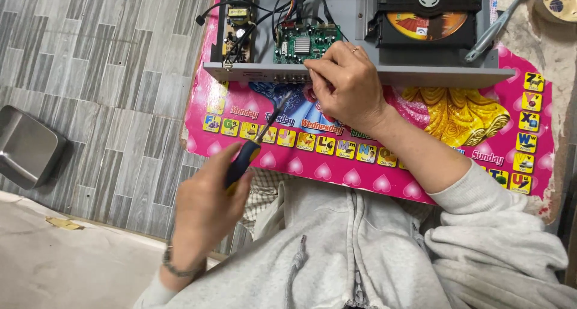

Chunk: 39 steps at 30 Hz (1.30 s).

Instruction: Repairing an electronic device by unscrewing components from the chassis using a screwdriver

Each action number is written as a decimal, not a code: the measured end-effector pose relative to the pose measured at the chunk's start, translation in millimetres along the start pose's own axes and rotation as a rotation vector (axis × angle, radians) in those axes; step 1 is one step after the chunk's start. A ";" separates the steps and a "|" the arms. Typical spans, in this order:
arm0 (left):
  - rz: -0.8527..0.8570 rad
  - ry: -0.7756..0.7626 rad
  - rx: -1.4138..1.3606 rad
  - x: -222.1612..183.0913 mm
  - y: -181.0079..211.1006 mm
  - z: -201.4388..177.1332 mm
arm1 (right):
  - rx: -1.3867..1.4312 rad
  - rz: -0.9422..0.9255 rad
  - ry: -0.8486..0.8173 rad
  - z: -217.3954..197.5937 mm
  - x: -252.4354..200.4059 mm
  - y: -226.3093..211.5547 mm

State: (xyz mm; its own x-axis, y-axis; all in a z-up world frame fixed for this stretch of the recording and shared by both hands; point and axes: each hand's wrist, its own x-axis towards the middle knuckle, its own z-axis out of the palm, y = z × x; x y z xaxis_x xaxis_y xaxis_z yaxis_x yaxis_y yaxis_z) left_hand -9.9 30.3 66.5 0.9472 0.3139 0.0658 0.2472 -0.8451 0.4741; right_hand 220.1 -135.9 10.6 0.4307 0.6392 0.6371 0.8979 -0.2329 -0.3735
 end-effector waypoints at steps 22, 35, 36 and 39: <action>-0.434 0.619 -1.262 106.3 -101.3 97.4 | -0.318 0.184 -0.122 -95.6 -92.2 75.9; -0.370 0.524 -1.134 68.4 -59.8 67.5 | -0.162 0.356 -0.066 -107.2 -79.9 -15.4; -0.390 0.541 -1.128 65.2 -55.6 66.4 | -0.157 0.349 -0.067 -108.0 -81.8 -18.8; -0.440 0.588 -1.128 56.0 -57.9 68.7 | -0.147 0.359 -0.070 -111.7 -87.1 -33.7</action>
State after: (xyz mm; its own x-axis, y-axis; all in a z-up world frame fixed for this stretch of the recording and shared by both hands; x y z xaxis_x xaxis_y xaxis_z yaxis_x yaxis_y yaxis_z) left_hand 42.9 67.0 -17.6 0.5356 0.8431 -0.0486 -0.0650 0.0985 0.9930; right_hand 162.4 -265.6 43.0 0.7173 0.5450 0.4342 0.6967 -0.5500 -0.4605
